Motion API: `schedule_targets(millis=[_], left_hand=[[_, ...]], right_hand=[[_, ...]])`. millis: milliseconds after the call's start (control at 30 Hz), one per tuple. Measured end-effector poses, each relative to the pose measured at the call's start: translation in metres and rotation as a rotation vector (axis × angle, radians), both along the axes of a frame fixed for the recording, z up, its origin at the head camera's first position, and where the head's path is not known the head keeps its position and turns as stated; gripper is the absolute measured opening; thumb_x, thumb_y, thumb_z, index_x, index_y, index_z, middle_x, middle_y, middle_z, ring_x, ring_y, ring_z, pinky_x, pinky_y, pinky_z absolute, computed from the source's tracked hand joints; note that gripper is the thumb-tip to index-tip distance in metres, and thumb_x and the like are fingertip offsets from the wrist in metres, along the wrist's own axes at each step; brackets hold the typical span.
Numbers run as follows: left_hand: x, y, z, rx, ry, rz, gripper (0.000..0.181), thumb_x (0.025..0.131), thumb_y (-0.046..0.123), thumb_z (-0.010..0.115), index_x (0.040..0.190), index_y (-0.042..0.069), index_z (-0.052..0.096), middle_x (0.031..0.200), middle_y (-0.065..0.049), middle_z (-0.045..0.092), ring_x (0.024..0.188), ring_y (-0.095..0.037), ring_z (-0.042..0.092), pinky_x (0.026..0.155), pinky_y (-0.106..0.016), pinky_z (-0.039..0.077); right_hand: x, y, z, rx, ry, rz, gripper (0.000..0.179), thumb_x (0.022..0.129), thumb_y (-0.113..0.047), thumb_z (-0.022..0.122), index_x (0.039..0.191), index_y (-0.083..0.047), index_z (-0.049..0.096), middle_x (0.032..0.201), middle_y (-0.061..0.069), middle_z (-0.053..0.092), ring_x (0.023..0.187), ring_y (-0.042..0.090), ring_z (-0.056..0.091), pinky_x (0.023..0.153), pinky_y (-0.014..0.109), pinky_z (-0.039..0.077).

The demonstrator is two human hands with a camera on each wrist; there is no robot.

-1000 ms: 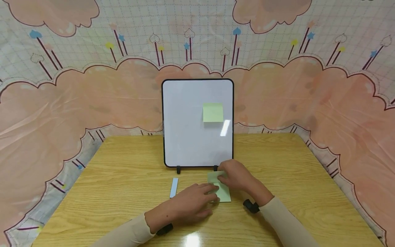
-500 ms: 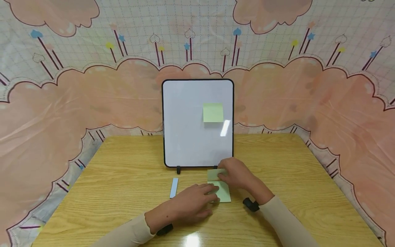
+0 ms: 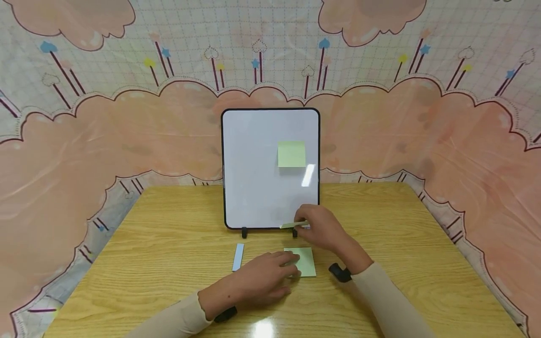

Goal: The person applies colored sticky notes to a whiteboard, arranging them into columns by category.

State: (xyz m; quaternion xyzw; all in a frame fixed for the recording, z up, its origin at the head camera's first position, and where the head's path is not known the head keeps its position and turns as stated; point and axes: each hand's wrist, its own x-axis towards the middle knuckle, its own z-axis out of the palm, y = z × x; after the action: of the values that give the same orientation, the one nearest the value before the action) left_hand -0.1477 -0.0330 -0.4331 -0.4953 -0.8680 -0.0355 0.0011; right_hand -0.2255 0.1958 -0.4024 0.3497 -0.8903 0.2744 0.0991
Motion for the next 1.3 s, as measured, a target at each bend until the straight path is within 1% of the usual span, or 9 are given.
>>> schedule_targets(millis=[100, 200, 300, 433, 533, 800, 1067, 1300], left_hand=[[0.0, 0.0, 0.0, -0.002, -0.01, 0.002, 0.028, 0.104, 0.035, 0.067, 0.131, 0.027, 0.067, 0.155, -0.002, 0.055, 0.145, -0.018, 0.051, 0.11, -0.038, 0.051], [0.0, 0.0, 0.0, -0.004, -0.021, 0.009, 0.029, 0.105, 0.035, 0.066, 0.132, 0.027, 0.067, 0.156, -0.002, 0.054, 0.146, -0.019, 0.05, 0.109, -0.039, 0.051], [0.0, 0.001, -0.001, -0.006, -0.033, 0.016, 0.03, 0.105, 0.036, 0.066, 0.133, 0.027, 0.066, 0.157, -0.002, 0.053, 0.147, -0.019, 0.05, 0.109, -0.041, 0.052], [-0.001, 0.0, -0.001, -0.004, -0.029, 0.014, 0.03, 0.105, 0.035, 0.066, 0.133, 0.027, 0.067, 0.156, -0.002, 0.054, 0.146, -0.019, 0.05, 0.109, -0.039, 0.052], [-0.001, -0.001, -0.002, -0.002, -0.021, 0.009, 0.03, 0.104, 0.035, 0.066, 0.133, 0.027, 0.067, 0.155, -0.002, 0.054, 0.146, -0.019, 0.05, 0.109, -0.038, 0.052], [-0.001, -0.001, -0.004, 0.012, -0.019, -0.001, 0.03, 0.105, 0.034, 0.066, 0.133, 0.025, 0.067, 0.155, -0.003, 0.055, 0.145, -0.02, 0.051, 0.11, -0.038, 0.05], [-0.002, -0.001, -0.006, 0.015, -0.025, -0.006, 0.03, 0.105, 0.034, 0.066, 0.133, 0.024, 0.067, 0.156, -0.005, 0.054, 0.146, -0.021, 0.05, 0.112, -0.038, 0.049], [-0.002, -0.001, -0.007, 0.02, -0.009, -0.011, 0.029, 0.105, 0.035, 0.066, 0.132, 0.024, 0.067, 0.155, -0.005, 0.055, 0.146, -0.021, 0.051, 0.113, -0.036, 0.048]], right_hand=[[0.0, -0.002, 0.001, -0.02, 0.053, -0.02, 0.022, 0.083, 0.001, 0.084, 0.087, -0.016, 0.071, 0.09, -0.006, 0.069, 0.087, 0.016, 0.07, 0.079, 0.043, 0.061], [-0.001, -0.003, 0.002, -0.025, 0.11, -0.046, 0.026, 0.082, 0.003, 0.086, 0.087, -0.017, 0.069, 0.09, -0.007, 0.068, 0.088, 0.014, 0.069, 0.078, 0.04, 0.06], [-0.002, -0.005, 0.002, -0.034, 0.172, -0.069, 0.026, 0.08, 0.005, 0.085, 0.088, -0.014, 0.07, 0.092, -0.005, 0.068, 0.088, 0.015, 0.068, 0.076, 0.037, 0.059], [-0.003, -0.008, 0.002, -0.035, 0.264, -0.098, 0.028, 0.076, 0.006, 0.087, 0.088, -0.012, 0.07, 0.094, -0.002, 0.069, 0.088, 0.018, 0.067, 0.076, 0.038, 0.058], [-0.004, -0.01, 0.002, -0.032, 0.309, -0.117, 0.03, 0.073, 0.006, 0.089, 0.089, -0.011, 0.069, 0.095, 0.0, 0.07, 0.087, 0.02, 0.066, 0.076, 0.039, 0.058], [-0.008, -0.013, 0.0, -0.067, 0.381, -0.132, 0.035, 0.068, 0.01, 0.091, 0.089, -0.008, 0.07, 0.096, 0.003, 0.071, 0.088, 0.022, 0.065, 0.078, 0.041, 0.059], [-0.015, -0.014, -0.003, -0.112, 0.458, -0.122, 0.037, 0.067, 0.014, 0.089, 0.088, -0.008, 0.068, 0.096, 0.005, 0.069, 0.087, 0.023, 0.063, 0.075, 0.04, 0.057], [-0.021, -0.017, -0.004, -0.124, 0.456, -0.136, 0.037, 0.068, 0.015, 0.089, 0.088, -0.006, 0.067, 0.099, 0.007, 0.068, 0.091, 0.025, 0.063, 0.078, 0.04, 0.059]])
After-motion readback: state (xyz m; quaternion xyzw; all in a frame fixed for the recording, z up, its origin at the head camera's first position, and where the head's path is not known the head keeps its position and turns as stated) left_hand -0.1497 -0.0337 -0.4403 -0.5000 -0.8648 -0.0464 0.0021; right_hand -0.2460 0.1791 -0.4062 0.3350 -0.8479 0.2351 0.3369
